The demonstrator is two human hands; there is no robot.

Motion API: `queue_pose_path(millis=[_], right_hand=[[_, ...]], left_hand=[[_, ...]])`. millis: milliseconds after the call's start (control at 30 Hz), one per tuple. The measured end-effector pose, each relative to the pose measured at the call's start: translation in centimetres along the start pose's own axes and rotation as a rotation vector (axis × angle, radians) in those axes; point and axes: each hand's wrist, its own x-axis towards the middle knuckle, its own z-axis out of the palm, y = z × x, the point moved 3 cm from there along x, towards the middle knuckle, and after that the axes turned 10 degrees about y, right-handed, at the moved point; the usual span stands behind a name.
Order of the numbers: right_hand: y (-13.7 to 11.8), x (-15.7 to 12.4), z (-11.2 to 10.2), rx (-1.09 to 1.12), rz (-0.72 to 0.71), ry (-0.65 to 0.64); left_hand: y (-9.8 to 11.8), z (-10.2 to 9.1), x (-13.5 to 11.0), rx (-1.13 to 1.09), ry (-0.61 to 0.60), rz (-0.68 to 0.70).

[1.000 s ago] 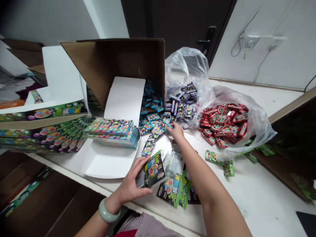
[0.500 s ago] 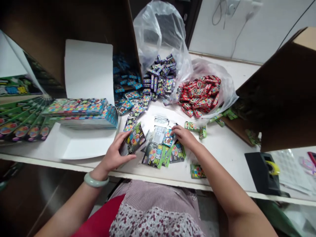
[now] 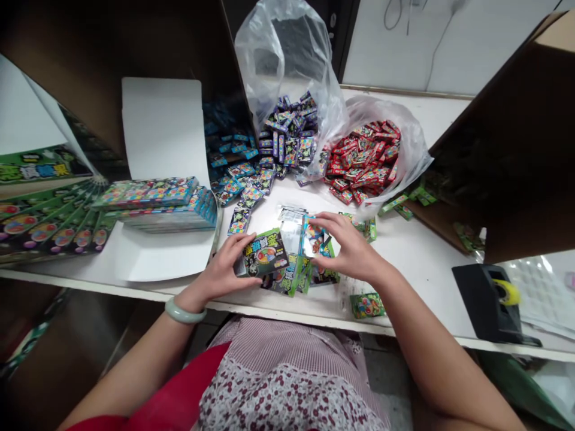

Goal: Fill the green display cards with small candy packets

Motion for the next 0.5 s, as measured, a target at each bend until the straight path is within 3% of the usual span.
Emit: queue_pose_path(millis=[100,200,400,500], right_hand=[[-2.1,0.2,-1.6,-0.056,-0.136,-0.221],[-3.2,0.7,-1.9,-0.136,-0.209,-0.338],[-3.7,1.8,-1.1,-0.282,-0.27,-0.417],[-3.7,2.1,-0.4,-0.194,-0.233,-0.402]], left_hand=[[0.6,0.3,0.5,-0.031,-0.031,0.071],[1.2,0.7,0.9,-0.047,-0.079,0.124],[1.6,1.4,1.1,-0.117,-0.107,0.11],[1.6,1.6,1.1,-0.173,-0.091,0.084]])
